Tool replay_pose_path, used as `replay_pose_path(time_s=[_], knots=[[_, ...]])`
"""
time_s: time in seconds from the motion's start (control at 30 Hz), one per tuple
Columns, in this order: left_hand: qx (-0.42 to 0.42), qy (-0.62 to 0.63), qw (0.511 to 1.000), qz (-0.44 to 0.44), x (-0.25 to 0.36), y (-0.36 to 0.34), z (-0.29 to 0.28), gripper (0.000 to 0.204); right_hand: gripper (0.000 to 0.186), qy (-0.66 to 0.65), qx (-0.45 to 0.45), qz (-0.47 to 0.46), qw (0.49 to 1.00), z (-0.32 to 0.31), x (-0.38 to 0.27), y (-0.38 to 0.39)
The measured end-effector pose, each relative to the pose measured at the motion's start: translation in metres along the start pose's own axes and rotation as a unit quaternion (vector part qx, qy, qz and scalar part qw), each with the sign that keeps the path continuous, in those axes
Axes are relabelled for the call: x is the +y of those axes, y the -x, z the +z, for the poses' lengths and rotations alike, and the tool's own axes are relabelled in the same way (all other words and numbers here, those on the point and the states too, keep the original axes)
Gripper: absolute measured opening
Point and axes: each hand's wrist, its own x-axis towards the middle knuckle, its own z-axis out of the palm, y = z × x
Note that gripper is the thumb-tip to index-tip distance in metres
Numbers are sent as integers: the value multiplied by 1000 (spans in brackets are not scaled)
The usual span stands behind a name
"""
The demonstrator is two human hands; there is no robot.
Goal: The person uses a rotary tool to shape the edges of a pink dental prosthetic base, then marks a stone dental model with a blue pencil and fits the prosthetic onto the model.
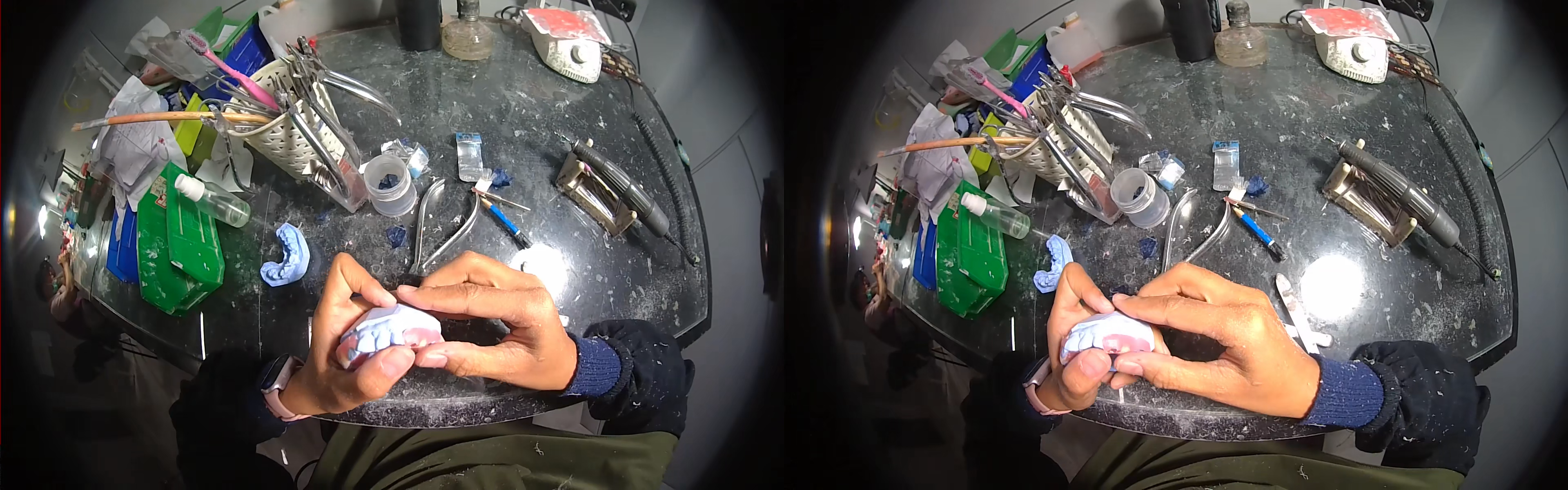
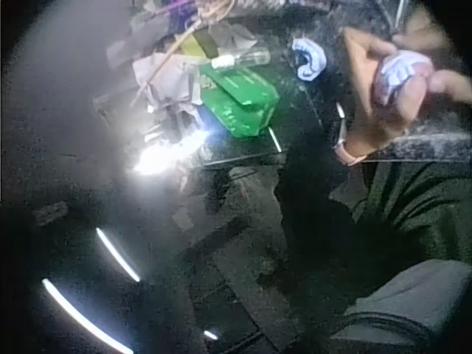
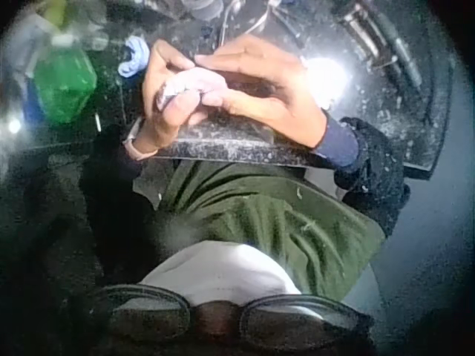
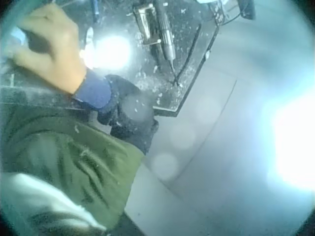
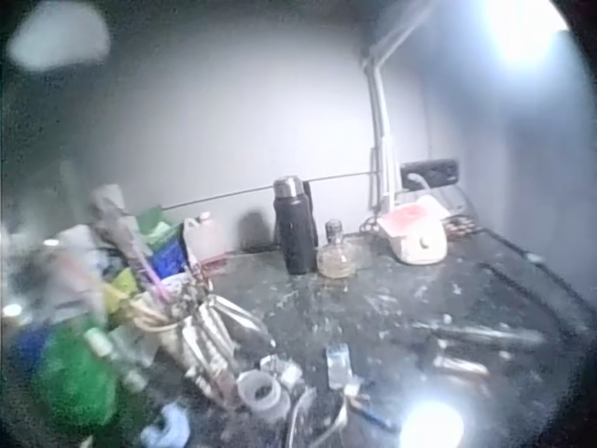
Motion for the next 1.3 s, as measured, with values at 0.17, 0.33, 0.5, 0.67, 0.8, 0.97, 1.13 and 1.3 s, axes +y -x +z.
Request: replay_pose_path(time_s=[0.17, 0.33, 0.5, 0.67, 0.8, 0.97, 1.13, 1.3], knots=[[8, 16, 1000, 24, -1, 1, 1, 43, 43, -10, -13, -20, 1000, 0, 4, 2], [51, -95, 992, 69, -5, 5, -2, 34, 41, -18, -29, -17, 999, -1, 3, 3], [42, -281, 933, 222, 4, -1, -5, 27, 40, -8, -27, -37, 999, 2, 2, 4], [43, -242, 949, 197, 1, 3, -5, 29, 37, 7, -28, -50, 998, 3, 1, 4], [25, -250, 951, 178, 3, 5, -7, 29, 35, 21, -22, -58, 998, 4, -2, 3], [-6, -251, 958, 138, 15, -5, -9, 24, 33, -5, -1, -27, 1000, 6, 0, 1], [13, 20, 989, -146, 24, -9, 0, 68, 32, -40, 42, 54, 997, 6, 4, 3], [5, 23, 989, -149, 27, -7, -2, 74, 32, -24, 31, 56, 998, 5, -2, 3]])
